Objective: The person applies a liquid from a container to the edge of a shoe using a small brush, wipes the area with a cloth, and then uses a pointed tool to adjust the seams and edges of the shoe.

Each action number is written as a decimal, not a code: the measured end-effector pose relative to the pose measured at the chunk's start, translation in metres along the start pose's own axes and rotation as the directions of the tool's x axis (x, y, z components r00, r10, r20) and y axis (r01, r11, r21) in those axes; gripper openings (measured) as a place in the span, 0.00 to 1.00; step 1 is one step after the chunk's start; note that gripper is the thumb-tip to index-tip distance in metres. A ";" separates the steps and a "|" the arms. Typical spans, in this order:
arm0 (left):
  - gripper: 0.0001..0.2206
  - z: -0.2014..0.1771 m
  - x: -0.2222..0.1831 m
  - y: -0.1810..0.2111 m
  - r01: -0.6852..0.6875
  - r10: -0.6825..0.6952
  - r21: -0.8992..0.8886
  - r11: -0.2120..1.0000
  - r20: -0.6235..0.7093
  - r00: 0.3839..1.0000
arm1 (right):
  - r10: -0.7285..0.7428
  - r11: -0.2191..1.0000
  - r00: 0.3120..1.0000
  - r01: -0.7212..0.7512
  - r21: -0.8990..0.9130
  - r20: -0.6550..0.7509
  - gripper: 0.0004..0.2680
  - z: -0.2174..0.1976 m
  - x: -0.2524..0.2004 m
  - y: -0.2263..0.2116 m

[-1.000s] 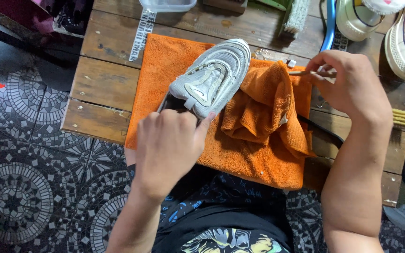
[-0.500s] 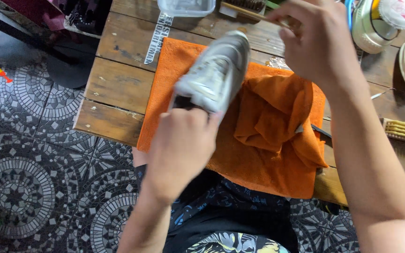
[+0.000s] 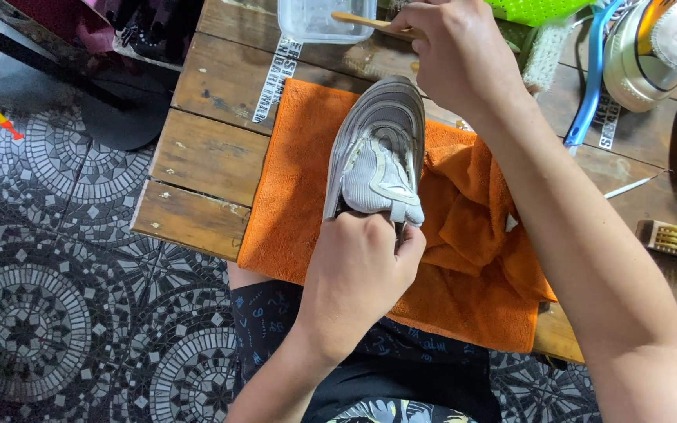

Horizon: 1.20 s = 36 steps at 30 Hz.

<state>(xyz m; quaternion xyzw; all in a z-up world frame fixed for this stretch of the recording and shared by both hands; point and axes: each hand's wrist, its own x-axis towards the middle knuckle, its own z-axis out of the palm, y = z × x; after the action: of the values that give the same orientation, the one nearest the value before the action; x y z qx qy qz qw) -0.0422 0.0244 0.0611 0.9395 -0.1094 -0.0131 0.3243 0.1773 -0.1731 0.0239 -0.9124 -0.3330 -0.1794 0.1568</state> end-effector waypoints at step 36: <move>0.15 -0.008 0.002 0.006 -0.125 0.125 0.010 0.992 -0.017 0.992 | 0.419 0.806 0.908 -0.373 0.460 0.002 0.06 -0.057 -0.115 -0.049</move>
<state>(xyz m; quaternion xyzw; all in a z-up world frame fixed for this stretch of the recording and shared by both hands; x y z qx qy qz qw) -0.0405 0.0241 0.0710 0.9324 -0.1650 0.0160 0.3212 0.0504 -0.2241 0.0325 -0.8900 -0.1594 -0.1061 0.4139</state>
